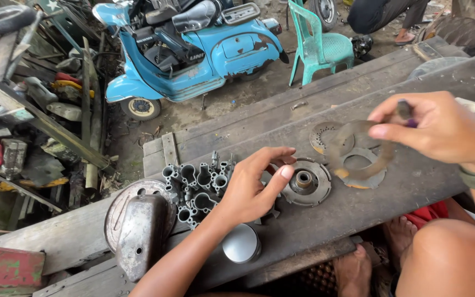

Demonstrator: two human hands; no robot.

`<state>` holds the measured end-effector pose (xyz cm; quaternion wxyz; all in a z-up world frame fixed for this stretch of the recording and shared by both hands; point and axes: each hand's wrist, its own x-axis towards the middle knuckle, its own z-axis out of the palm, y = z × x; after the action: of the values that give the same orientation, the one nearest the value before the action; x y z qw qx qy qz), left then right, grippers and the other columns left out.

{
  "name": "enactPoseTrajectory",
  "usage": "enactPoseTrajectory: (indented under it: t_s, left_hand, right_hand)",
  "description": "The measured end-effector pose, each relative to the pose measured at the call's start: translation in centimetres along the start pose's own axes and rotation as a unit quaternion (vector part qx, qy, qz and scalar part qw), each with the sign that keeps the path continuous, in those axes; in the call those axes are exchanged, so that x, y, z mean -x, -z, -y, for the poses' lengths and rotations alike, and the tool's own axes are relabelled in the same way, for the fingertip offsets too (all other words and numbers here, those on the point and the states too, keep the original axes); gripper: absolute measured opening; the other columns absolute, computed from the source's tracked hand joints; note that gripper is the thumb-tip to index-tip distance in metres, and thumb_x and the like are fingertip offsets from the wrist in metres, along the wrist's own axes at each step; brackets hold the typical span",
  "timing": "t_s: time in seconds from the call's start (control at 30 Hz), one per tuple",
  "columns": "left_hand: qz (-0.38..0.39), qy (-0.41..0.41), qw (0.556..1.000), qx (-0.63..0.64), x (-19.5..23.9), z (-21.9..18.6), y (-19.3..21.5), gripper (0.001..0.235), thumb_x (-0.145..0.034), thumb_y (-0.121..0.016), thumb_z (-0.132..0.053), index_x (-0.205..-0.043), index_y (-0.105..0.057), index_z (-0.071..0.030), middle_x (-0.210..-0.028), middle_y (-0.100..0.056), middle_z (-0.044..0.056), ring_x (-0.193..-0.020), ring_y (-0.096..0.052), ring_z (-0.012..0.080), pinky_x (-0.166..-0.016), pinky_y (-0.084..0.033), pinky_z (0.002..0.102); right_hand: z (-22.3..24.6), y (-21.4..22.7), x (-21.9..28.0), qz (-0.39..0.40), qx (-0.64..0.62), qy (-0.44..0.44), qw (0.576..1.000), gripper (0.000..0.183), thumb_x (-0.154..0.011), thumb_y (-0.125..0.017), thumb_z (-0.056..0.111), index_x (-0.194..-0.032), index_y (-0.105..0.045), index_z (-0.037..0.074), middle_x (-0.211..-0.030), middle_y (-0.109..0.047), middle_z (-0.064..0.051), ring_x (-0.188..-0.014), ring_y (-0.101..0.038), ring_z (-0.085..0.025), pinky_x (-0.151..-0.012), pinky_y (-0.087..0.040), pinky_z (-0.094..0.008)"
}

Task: Cleaning motorcycle clutch components with a small brush and inspecting them for debris

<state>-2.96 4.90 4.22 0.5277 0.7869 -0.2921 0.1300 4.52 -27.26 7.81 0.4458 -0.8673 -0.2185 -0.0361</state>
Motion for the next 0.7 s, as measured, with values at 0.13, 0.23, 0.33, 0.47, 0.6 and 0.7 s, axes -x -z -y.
enactPoseTrajectory:
  t_s: [0.13,0.23,0.33,0.47,0.6,0.7]
  left_hand:
    - [0.047,0.042,0.994,0.092,0.3,0.6,0.7,0.049,-0.1,-0.055,-0.019,-0.143,-0.049,0.003,-0.128,-0.068,0.015,-0.111,-0.069,0.0227,-0.093,-0.056,0.035]
    - [0.109,0.089,0.963,0.229,0.5,0.3,1.3,0.079,-0.1,-0.053,-0.044,-0.159,-0.027,0.003,-0.143,-0.057,0.022,-0.125,-0.06,0.0286,-0.099,-0.055,0.04]
    - [0.103,0.102,0.959,0.245,0.5,0.5,1.5,0.063,-0.107,-0.039,-0.048,-0.145,-0.049,0.002,-0.132,-0.067,0.014,-0.114,-0.066,0.0257,-0.1,-0.055,0.04]
    - [0.102,0.145,0.909,0.377,0.0,0.5,1.8,0.085,-0.102,-0.033,-0.06,-0.163,-0.014,-0.004,-0.15,-0.05,0.025,-0.125,-0.062,0.0371,-0.096,-0.057,0.046]
    - [0.089,0.147,0.84,0.514,0.3,1.7,1.7,0.092,-0.1,-0.029,-0.066,-0.171,0.005,-0.018,-0.159,-0.041,0.026,-0.131,-0.055,0.0453,-0.094,-0.056,0.05]
    - [0.091,0.142,0.796,0.581,0.3,2.3,1.4,0.092,-0.1,-0.02,-0.07,-0.175,0.001,-0.02,-0.155,-0.046,0.03,-0.131,-0.057,0.0423,-0.095,-0.059,0.046]
  right_hand:
    - [3.5,-3.7,-2.4,0.064,-0.079,0.026,0.994,0.021,-0.076,-0.082,0.0,-0.097,-0.08,-0.001,-0.068,-0.071,-0.006,-0.053,-0.053,-0.011,-0.047,-0.042,-0.024]
    - [5.4,-6.5,-3.6,0.117,-0.154,0.03,0.981,0.016,-0.08,-0.081,-0.001,-0.095,-0.079,-0.001,-0.069,-0.071,-0.004,-0.056,-0.052,-0.009,-0.05,-0.04,-0.024]
    - [6.8,-8.3,-4.3,0.13,-0.196,0.058,0.97,0.014,-0.082,-0.077,-0.001,-0.097,-0.077,-0.001,-0.076,-0.072,-0.003,-0.065,-0.058,-0.01,-0.058,-0.047,-0.024]
    - [7.2,-9.4,-3.9,0.064,-0.127,0.14,0.98,0.025,-0.086,-0.07,0.002,-0.111,-0.069,0.005,-0.107,-0.068,-0.002,-0.066,-0.053,-0.007,-0.057,-0.047,-0.021]
    - [4.9,-9.2,-3.0,0.038,-0.105,0.169,0.979,0.064,-0.088,-0.05,-0.007,-0.151,-0.048,0.005,-0.111,-0.035,-0.005,-0.091,-0.043,-0.012,-0.078,-0.044,-0.023]
    - [4.4,-8.5,-2.9,-0.02,-0.011,0.229,0.973,0.066,-0.095,-0.043,-0.01,-0.16,-0.038,0.004,-0.103,-0.038,-0.005,-0.084,-0.035,-0.012,-0.071,-0.035,-0.022]
